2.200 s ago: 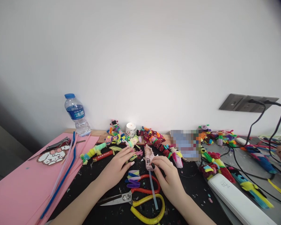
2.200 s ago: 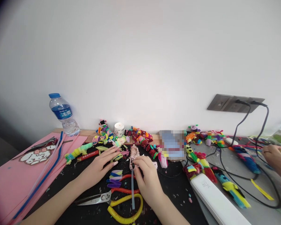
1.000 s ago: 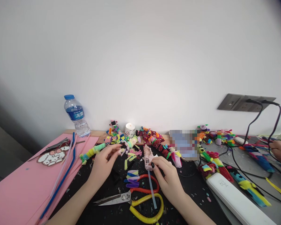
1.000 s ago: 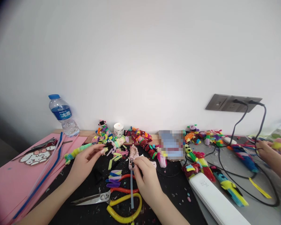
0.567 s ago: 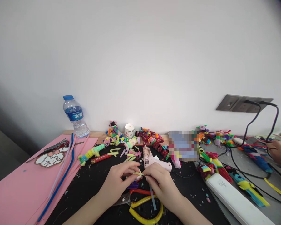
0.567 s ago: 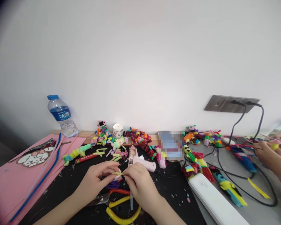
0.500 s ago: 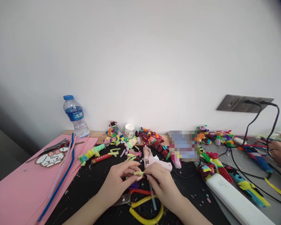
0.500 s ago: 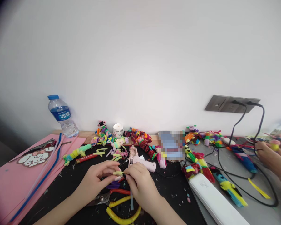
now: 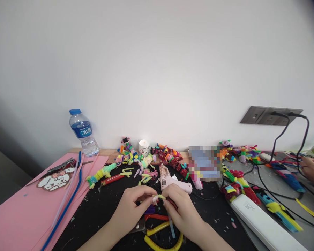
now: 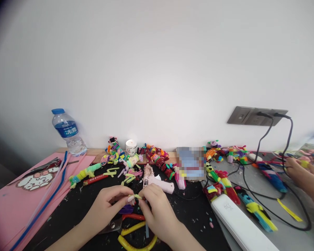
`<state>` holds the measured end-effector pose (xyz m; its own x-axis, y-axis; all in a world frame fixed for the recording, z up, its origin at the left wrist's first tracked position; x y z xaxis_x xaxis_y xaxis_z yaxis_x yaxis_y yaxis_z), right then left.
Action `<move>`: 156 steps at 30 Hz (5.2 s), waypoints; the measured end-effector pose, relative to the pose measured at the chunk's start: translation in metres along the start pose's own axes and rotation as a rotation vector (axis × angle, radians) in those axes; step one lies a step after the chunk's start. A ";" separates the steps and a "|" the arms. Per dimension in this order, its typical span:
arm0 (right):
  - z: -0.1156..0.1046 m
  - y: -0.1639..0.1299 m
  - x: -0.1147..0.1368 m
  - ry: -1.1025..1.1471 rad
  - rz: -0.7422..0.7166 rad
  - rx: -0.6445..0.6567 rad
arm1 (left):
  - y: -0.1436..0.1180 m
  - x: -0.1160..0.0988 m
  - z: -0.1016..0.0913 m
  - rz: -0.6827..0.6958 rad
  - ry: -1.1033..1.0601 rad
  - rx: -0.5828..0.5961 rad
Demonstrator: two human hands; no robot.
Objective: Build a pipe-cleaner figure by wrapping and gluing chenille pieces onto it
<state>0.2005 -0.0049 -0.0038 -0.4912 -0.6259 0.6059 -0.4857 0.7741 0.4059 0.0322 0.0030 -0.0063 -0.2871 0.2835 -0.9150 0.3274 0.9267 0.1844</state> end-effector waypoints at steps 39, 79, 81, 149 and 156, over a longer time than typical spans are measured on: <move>0.000 0.002 0.010 0.093 -0.073 0.134 | -0.005 -0.006 0.000 -0.055 -0.020 0.252; -0.006 0.000 -0.007 0.043 0.080 -0.108 | 0.009 0.012 -0.032 -0.109 -0.084 -0.306; -0.004 0.001 -0.005 0.044 0.057 -0.073 | 0.006 0.007 -0.028 -0.030 0.066 -0.200; -0.003 -0.003 -0.002 -0.013 0.041 -0.057 | -0.001 -0.007 -0.007 0.154 0.173 0.068; -0.011 0.003 -0.020 -0.285 0.148 -0.229 | 0.004 0.006 -0.023 0.092 0.266 -0.266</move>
<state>0.2171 0.0106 -0.0068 -0.7407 -0.4824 0.4676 -0.2368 0.8388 0.4902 0.0113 0.0144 -0.0025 -0.5027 0.3902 -0.7714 0.1277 0.9161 0.3801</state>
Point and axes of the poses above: each hand's wrist, its own y-axis towards the middle knuckle, its own z-axis out of the palm, x = y × z, the point moved 2 cm from there along y, towards the middle knuckle, and after that the axes turned 2 degrees about -z, right-handed, at the moved point
